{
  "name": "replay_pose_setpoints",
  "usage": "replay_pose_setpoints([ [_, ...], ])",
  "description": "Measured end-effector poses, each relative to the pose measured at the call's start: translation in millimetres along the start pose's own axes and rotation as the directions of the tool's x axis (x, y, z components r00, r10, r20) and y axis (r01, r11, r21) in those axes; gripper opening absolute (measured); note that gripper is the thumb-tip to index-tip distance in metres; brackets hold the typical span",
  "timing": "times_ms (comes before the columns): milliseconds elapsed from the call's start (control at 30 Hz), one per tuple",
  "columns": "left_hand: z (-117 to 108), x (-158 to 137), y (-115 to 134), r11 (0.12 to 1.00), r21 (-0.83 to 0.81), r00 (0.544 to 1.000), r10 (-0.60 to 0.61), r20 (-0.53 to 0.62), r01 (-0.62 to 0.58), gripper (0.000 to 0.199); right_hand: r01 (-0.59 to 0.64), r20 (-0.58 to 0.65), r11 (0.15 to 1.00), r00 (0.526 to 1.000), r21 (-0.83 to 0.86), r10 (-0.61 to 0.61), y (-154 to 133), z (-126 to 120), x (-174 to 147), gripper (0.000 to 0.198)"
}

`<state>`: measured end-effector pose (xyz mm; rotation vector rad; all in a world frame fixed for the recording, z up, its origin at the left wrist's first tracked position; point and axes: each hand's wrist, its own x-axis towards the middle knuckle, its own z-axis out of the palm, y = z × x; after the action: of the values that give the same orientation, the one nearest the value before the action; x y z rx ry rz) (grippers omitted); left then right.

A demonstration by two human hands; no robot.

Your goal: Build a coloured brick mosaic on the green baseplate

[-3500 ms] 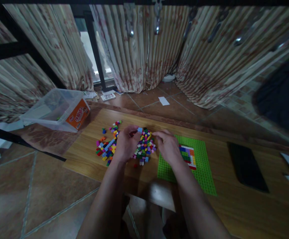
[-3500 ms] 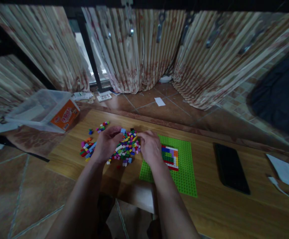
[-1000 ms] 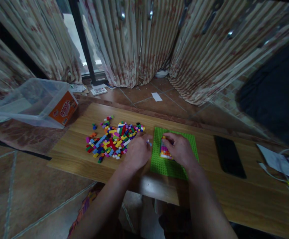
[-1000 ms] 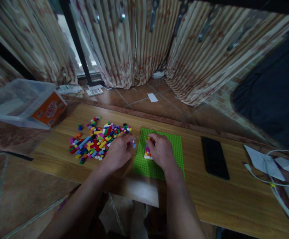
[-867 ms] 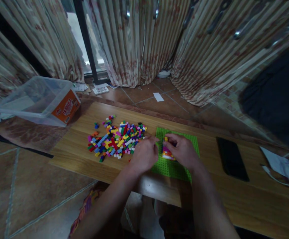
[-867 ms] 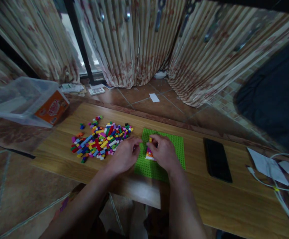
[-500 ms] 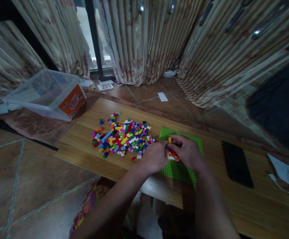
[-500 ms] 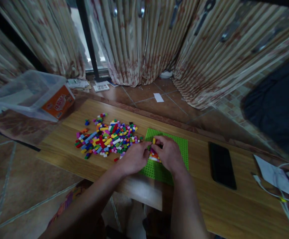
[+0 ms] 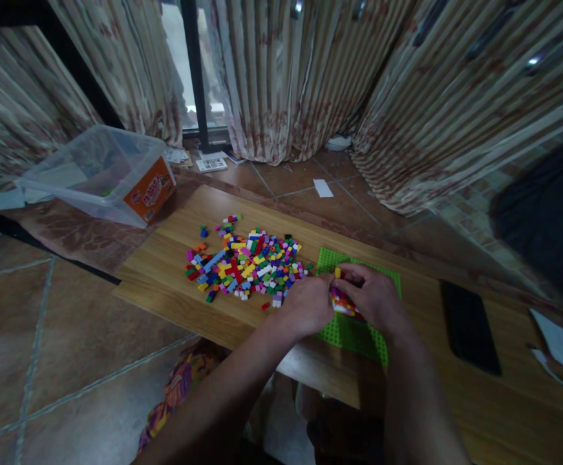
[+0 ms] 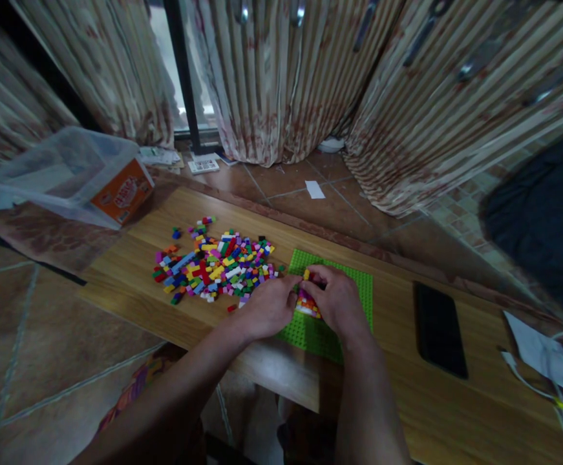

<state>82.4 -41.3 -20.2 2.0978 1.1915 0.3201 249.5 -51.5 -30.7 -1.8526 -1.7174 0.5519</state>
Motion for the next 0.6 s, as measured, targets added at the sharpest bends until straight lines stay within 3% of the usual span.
replay_pose_setpoints([
  [600, 1, 1, 0, 0.998, 0.056, 1.000, 0.017, 0.008, -0.018, 0.037, -0.087, 0.093, 0.996, 0.992, 0.017, 0.085, -8, -7, 13, 0.027],
])
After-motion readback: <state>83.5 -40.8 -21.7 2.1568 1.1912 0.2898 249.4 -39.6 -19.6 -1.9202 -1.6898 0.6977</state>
